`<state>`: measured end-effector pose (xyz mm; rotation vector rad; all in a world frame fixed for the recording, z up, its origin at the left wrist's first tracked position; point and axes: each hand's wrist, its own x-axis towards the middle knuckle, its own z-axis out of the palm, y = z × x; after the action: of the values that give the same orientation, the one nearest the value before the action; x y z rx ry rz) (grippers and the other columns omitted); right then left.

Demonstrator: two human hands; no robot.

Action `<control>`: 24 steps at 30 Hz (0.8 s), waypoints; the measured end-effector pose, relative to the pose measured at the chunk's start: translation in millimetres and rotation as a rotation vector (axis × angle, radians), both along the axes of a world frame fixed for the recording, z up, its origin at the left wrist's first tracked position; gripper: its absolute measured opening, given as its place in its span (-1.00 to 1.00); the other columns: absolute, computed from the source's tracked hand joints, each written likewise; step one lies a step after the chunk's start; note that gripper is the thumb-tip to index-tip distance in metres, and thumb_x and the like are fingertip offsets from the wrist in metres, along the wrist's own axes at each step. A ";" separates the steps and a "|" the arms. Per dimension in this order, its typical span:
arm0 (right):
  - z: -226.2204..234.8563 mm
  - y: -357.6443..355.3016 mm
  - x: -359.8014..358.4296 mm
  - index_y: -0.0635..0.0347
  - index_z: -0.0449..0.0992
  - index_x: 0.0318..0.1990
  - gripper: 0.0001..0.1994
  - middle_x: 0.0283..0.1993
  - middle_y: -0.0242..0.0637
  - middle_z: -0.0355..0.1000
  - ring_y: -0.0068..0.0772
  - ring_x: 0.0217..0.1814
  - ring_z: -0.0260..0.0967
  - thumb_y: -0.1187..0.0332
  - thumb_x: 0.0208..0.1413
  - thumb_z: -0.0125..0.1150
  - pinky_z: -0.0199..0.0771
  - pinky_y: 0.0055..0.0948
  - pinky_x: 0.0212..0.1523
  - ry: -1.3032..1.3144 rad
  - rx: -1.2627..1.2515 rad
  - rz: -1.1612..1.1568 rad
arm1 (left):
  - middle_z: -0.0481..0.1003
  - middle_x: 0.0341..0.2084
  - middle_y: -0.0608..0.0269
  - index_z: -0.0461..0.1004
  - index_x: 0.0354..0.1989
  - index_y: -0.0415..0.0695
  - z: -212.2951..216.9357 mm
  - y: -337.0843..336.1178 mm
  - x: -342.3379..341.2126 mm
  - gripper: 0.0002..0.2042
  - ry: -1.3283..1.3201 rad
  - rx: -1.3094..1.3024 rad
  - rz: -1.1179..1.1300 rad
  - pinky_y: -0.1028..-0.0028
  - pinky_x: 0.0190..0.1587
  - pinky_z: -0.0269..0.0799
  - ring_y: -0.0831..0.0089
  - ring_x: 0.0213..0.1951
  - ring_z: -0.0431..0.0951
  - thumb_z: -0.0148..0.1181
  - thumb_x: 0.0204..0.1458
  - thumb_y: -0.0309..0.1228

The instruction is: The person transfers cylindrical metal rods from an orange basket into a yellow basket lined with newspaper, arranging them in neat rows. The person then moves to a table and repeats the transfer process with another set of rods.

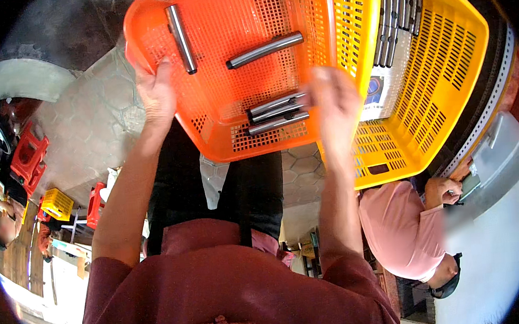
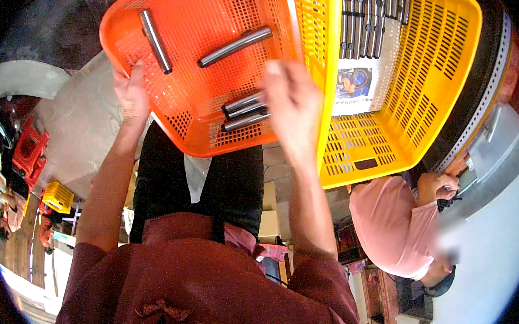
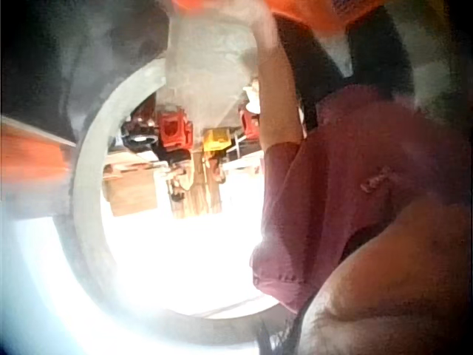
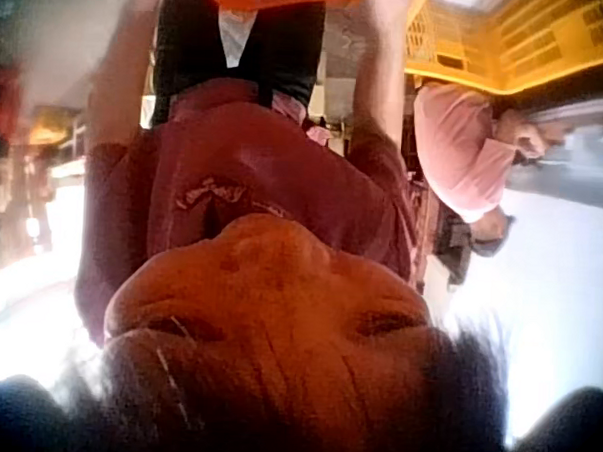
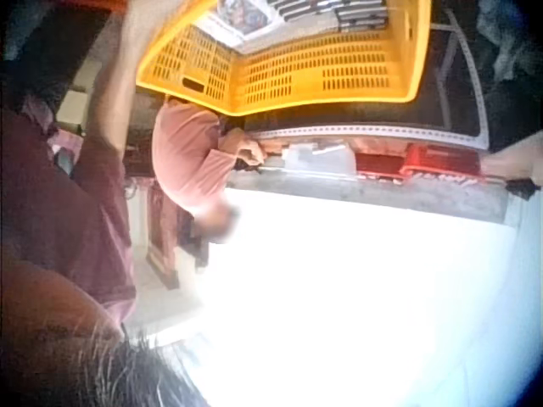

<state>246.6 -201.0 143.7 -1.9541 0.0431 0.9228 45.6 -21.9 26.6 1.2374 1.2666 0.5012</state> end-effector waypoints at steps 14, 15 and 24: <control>-118.9 68.6 -55.9 0.29 0.28 -0.13 -0.57 -0.19 0.04 0.36 0.12 -0.14 0.38 0.33 -0.10 0.34 0.38 -0.04 -0.14 -0.364 -0.298 0.058 | 0.47 -0.14 0.23 0.29 0.01 -0.25 -1.2 -5.0 7.0 -0.72 -0.089 -0.065 0.064 0.44 0.01 0.36 0.46 -0.12 0.45 0.05 0.11 -0.57; -112.4 63.3 -56.6 0.30 0.29 -0.13 -0.58 -0.20 0.05 0.37 0.12 -0.15 0.38 0.34 -0.09 0.32 0.38 -0.05 -0.16 -0.345 -0.237 0.093 | 0.46 -0.13 0.23 0.28 0.02 -0.25 1.4 -4.8 6.7 -0.71 -0.063 -0.072 0.056 0.44 0.01 0.35 0.46 -0.11 0.45 0.05 0.11 -0.57; -3.3 -48.3 17.3 0.38 0.26 0.09 -0.56 -0.10 -0.21 0.31 -0.42 -0.15 0.31 0.34 0.12 0.18 0.39 -0.41 -0.10 -0.728 0.103 0.084 | 0.43 -0.08 0.23 0.31 0.06 -0.24 10.4 -5.2 8.5 -0.68 -0.031 -0.045 -0.031 0.42 0.04 0.33 0.46 -0.07 0.42 0.05 0.10 -0.53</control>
<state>263.9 -249.3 140.4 -2.0943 -0.4964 0.2147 54.1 -27.1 37.0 1.2056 1.2247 0.4646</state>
